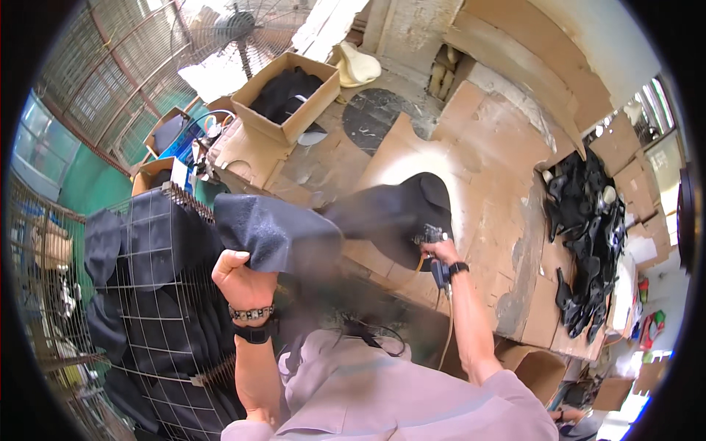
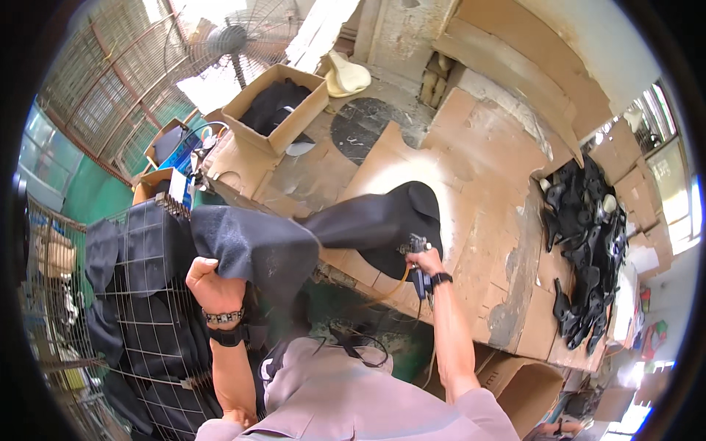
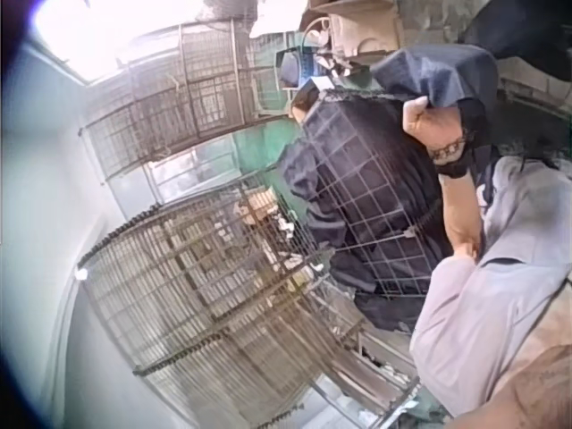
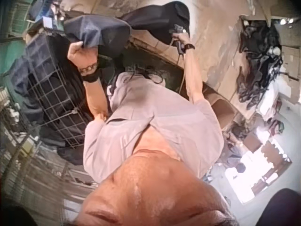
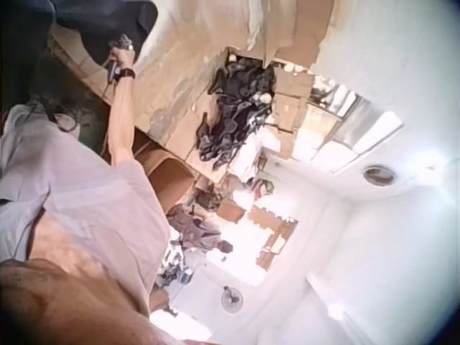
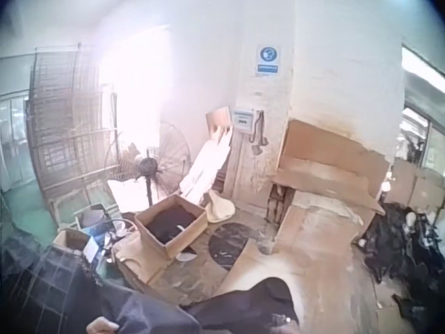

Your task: The person sprays a black, heart-shaped object with a spray gun, then places it on a metal rack. The person repeats this process for several objects, moving them from a cardboard box to the rack. The person also handles a larger, curved black object, placing it on the rack.

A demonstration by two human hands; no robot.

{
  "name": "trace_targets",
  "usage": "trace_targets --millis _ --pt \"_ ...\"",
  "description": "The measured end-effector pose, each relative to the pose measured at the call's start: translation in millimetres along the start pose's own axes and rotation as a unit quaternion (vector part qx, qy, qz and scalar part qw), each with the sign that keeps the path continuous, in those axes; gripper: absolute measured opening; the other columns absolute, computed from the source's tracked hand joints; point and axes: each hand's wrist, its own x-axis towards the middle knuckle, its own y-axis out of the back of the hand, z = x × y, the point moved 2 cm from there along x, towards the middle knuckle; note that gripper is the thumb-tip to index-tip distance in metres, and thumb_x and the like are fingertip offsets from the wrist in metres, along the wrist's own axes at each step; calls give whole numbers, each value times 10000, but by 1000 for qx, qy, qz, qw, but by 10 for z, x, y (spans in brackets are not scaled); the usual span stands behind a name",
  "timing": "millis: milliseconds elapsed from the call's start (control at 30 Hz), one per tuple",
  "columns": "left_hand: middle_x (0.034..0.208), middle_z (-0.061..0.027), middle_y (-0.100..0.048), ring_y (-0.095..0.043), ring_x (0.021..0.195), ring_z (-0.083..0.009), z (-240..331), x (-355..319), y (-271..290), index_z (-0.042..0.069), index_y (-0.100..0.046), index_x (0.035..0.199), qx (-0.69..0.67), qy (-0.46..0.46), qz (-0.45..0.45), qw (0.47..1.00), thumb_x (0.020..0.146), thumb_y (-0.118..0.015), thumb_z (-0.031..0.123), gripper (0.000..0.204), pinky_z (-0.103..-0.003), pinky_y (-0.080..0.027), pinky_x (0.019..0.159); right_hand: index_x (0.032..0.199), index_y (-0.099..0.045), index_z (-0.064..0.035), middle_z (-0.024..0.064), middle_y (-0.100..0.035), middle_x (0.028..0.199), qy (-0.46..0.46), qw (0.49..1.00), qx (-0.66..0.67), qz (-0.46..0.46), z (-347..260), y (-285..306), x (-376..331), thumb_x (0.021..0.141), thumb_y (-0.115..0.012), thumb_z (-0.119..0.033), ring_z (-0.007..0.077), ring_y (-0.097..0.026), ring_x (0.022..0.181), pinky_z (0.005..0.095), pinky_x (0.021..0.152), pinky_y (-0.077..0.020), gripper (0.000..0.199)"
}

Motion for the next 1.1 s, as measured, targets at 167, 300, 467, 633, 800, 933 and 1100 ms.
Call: trace_targets --millis 167,300,467,633,800,933,1100 --pt "1183 -167 -693 -650 1119 -357 182 -257 -48 -30 -622 1224 27 -43 22 998 695 -507 71 551 -519 -487 1006 1262 -620 -22 73 -713 827 168 980 68 82 12 71 -414 781 -704 -38 134 -656 601 270 502 -502 488" --pt "1203 -172 -687 -651 1123 -365 343 -451 18 -26 -622 1228 53 -72 26 996 697 -507 73 552 -515 -490 1011 1439 -484 -29 203 -696 1026 229 907 -210 286 85 691 -325 803 -686 -69 309 -687 844 428 733 -567 669" --pt "1153 -145 -695 -647 1086 -341 373 -536 -159 -15 -641 1128 78 -94 73 990 666 -521 78 486 -474 -492 1000 1569 -191 -40 316 -469 1396 20 847 -398 352 856 1005 -15 821 -682 -141 444 -483 1292 514 1067 -412 901" --pt "1198 -140 -682 -636 1108 -330 442 -743 -98 -7 -642 1143 89 -106 60 989 671 -512 73 496 -466 -485 1011 1546 -270 -28 272 -442 1432 0 782 -555 284 639 205 -270 759 -775 -193 411 -416 1378 494 1138 -367 949" --pt "1200 -167 -679 -632 1124 -347 311 -822 -235 -31 -638 1160 69 -101 87 989 678 -489 65 514 -485 -483 1025 1516 -355 -19 220 -420 1495 479 809 -331 84 -897 -1469 -1158 647 -881 -246 414 -428 1355 489 1100 -395 1041" --pt "1292 -194 -641 -609 1188 -376 386 -975 -345 -33 -597 1291 33 -81 -9 996 692 -463 45 619 -526 -459 1062 1424 -489 -82 177 -570 1351 609 745 -272 -15 -1463 -2532 -1146 720 -809 -196 357 -533 1266 460 1030 -436 782" --pt "1249 -232 -652 -653 1091 -376 768 -1497 -441 -99 -574 1257 -31 -174 -4 984 736 -475 87 562 -491 -492 1021 979 -693 -100 210 -676 777 516 798 -301 -85 -1265 -3274 -884 898 -589 -123 409 -669 731 485 618 -500 134"
